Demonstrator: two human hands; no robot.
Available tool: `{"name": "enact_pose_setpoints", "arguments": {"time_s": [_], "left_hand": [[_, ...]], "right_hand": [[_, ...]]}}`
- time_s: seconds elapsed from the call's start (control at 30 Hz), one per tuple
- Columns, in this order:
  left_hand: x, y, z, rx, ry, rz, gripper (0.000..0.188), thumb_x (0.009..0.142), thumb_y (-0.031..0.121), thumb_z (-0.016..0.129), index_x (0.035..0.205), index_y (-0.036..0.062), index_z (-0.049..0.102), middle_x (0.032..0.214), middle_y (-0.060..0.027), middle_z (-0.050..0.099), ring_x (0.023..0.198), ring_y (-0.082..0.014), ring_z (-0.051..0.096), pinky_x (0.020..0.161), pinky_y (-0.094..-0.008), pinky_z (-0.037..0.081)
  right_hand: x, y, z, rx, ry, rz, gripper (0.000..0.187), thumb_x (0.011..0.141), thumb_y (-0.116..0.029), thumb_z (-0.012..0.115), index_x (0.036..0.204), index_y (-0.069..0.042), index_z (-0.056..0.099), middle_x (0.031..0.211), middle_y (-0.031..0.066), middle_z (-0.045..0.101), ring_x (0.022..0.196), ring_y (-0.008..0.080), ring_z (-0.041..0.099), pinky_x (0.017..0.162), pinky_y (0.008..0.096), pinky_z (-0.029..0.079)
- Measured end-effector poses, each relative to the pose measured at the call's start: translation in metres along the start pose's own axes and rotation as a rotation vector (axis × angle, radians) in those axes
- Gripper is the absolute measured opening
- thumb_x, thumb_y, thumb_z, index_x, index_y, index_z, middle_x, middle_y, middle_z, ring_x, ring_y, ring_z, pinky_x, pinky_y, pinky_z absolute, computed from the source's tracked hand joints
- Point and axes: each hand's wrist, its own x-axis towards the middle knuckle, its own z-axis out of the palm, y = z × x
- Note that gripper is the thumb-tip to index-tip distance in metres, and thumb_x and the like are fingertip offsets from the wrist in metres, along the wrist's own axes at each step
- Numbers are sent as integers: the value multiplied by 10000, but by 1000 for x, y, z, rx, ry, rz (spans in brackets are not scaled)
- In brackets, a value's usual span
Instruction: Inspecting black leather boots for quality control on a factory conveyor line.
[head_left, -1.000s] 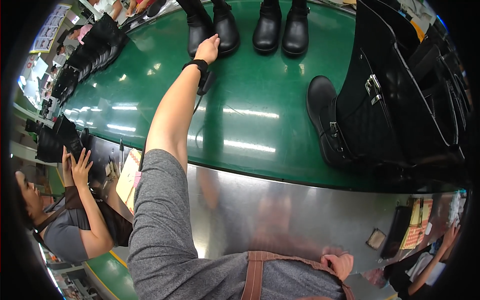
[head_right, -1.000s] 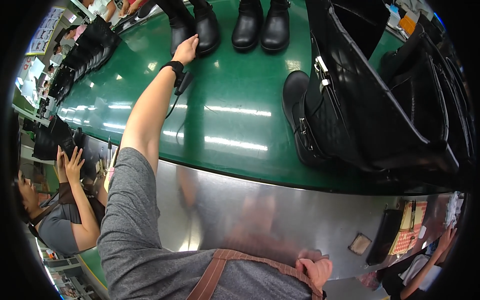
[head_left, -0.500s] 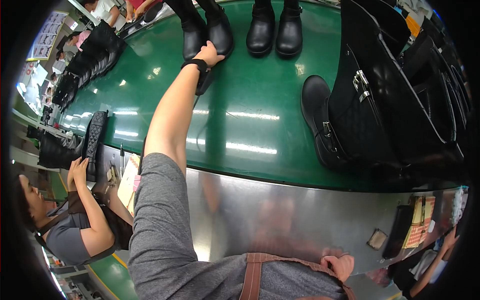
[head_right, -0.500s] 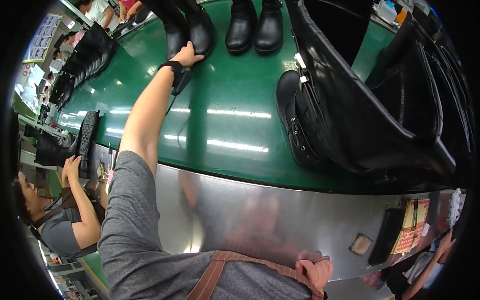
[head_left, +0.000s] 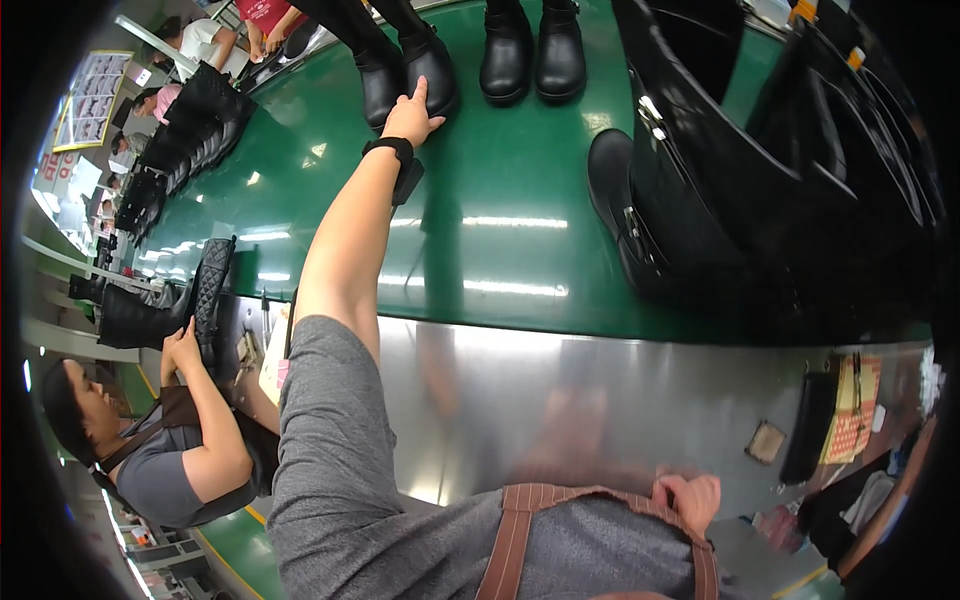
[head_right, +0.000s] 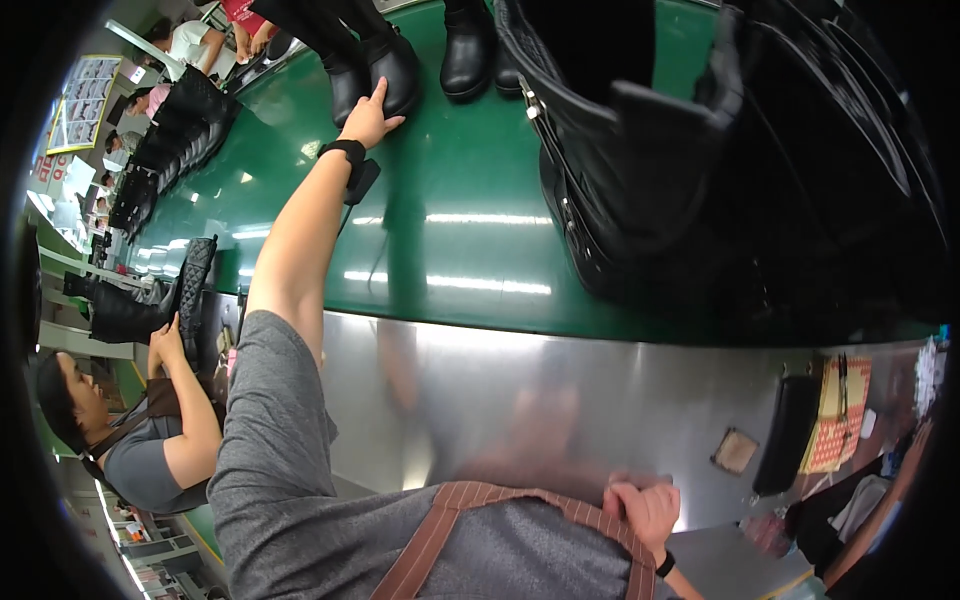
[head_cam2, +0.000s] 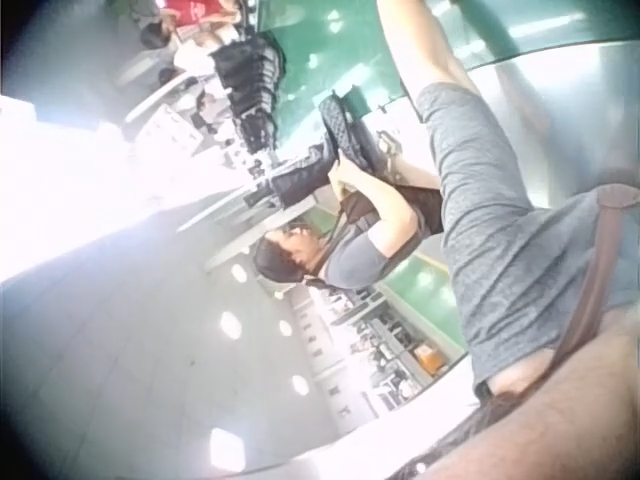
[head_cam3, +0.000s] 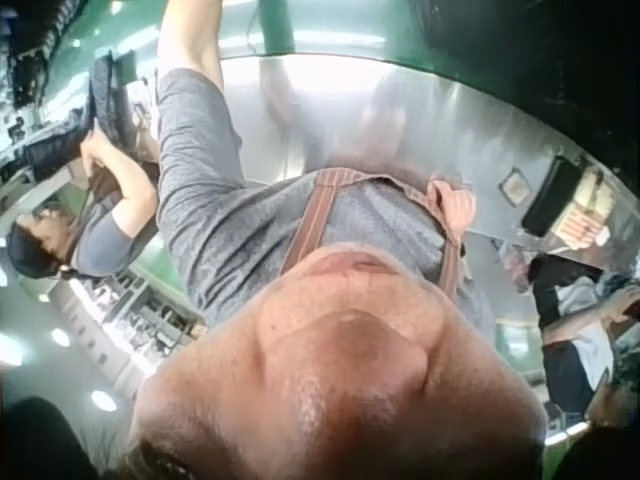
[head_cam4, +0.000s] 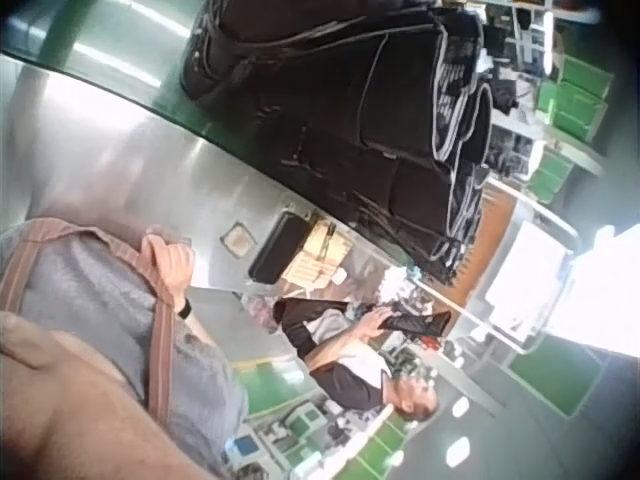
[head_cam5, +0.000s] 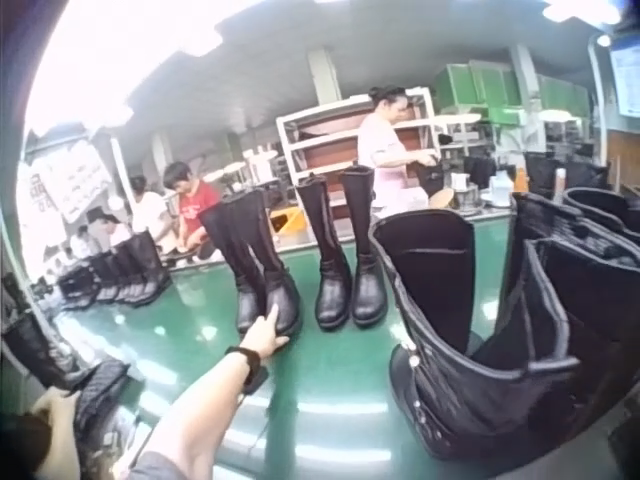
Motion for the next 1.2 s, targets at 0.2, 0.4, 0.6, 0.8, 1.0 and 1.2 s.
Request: {"name": "enact_pose_setpoints", "arguments": {"time_s": [0.2,0.4,0.6,0.8,1.0,1.2], "left_hand": [[-122,49,-69,-145,94,153,765,698,331,795,1363,101,495,955,-229,641,933,-364,640,853,-423,509],[-273,107,-140,-401,121,260,569,744,195,763,1277,108,585,1037,-193,680,894,-306,682,796,-357,527],[-374,158,-206,-418,-95,1,576,737,116,765,1288,106,599,885,-131,696,727,-62,620,664,-234,505],[-422,154,-225,-664,-83,51,549,757,85,753,1283,103,596,852,-62,683,672,-53,585,603,-214,475],[-442,145,-217,-659,-35,11,575,730,189,795,1276,151,618,782,-35,654,590,-56,540,580,-217,469],[-444,142,-214,-649,-12,18,576,729,196,800,1275,158,620,741,-22,644,556,-49,525,551,-210,457]], "right_hand": [[12,-18,-7,96,151,44,105,746,-70,707,794,-93,616,607,23,450,577,220,468,617,344,366],[7,-19,-9,138,141,43,80,775,-109,692,827,-83,637,774,66,628,730,244,594,713,366,434],[-13,-16,-52,168,261,-34,95,772,-157,693,816,-109,624,775,36,609,757,225,606,713,359,436],[-5,53,-90,-232,338,251,434,775,-199,701,1156,-30,581,1105,165,619,990,358,605,797,419,503],[23,60,-104,-216,-78,559,350,756,-227,769,972,-67,545,890,153,648,823,365,641,698,414,488],[76,-40,-65,559,133,-89,352,752,-4,749,1090,-60,668,925,72,705,768,131,664,686,257,524]]}}
